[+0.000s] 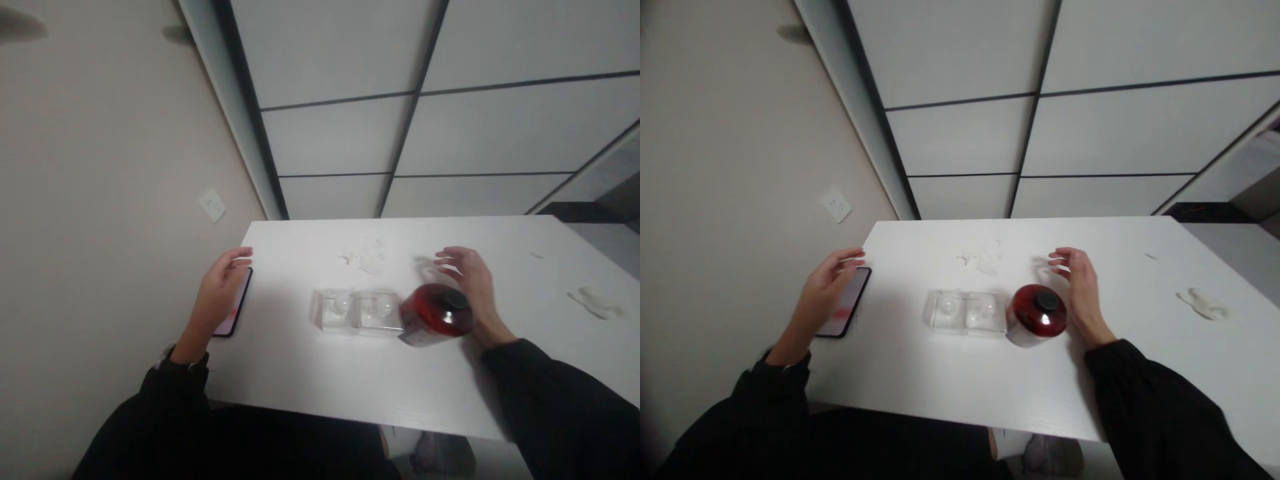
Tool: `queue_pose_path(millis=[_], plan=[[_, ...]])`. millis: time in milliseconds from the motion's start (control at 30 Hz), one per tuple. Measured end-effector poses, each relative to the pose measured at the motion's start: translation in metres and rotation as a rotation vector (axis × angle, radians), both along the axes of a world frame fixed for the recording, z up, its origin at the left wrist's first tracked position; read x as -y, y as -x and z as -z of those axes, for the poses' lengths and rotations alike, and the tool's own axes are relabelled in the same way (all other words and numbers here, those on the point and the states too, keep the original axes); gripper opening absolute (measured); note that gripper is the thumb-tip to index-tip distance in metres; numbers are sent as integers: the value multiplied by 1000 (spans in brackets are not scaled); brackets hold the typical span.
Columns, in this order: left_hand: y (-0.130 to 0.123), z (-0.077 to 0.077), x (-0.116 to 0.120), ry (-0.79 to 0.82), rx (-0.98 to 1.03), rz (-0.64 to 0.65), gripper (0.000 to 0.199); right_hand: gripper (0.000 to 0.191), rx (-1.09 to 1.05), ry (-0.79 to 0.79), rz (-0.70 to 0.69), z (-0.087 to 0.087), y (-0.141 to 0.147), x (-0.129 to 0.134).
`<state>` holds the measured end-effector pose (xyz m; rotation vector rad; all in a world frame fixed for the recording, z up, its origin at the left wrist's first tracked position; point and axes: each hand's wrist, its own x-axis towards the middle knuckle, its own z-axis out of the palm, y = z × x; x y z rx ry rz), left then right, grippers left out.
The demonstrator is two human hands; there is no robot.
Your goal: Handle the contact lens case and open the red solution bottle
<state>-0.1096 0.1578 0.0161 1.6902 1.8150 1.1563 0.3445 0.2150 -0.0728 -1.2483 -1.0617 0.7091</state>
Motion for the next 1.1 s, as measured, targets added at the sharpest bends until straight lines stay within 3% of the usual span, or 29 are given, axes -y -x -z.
queue_pose_path(millis=[133, 233, 333, 433, 567, 633, 733, 833, 967, 1100], plan=[[-77, -22, -5, 191, -83, 500, 62, 66, 79, -35, -112, -3, 3, -12], [-116, -30, -2, 249, -202, 691, 91, 65, 46, -59, -209, -9, 5, -13], [-137, -33, 2, 237, -360, 709, 104, 62, -40, -105, -351, -15, 6, -3], [-150, -35, 4, 184, -503, 709, 102, 65, -143, -169, -543, -21, 7, 11], [-168, -46, 8, 60, -625, 721, 97, 77, -115, -219, -779, -28, 7, 21], [-181, -56, 13, -22, -655, 744, 88, 80, -108, -248, -848, -29, 6, 21], [-207, -69, 22, -150, -633, 800, 59, 80, -130, -258, -924, -27, 6, 17], [-233, -74, 23, -230, -620, 835, 43, 81, -187, -238, -1024, -27, 4, 14], [-250, -74, 10, -215, -606, 911, 31, 80, -212, -161, -1210, -34, 1, 14], [-255, -76, -3, -170, -620, 909, 26, 56, -177, -76, -1246, -44, 3, 17]])
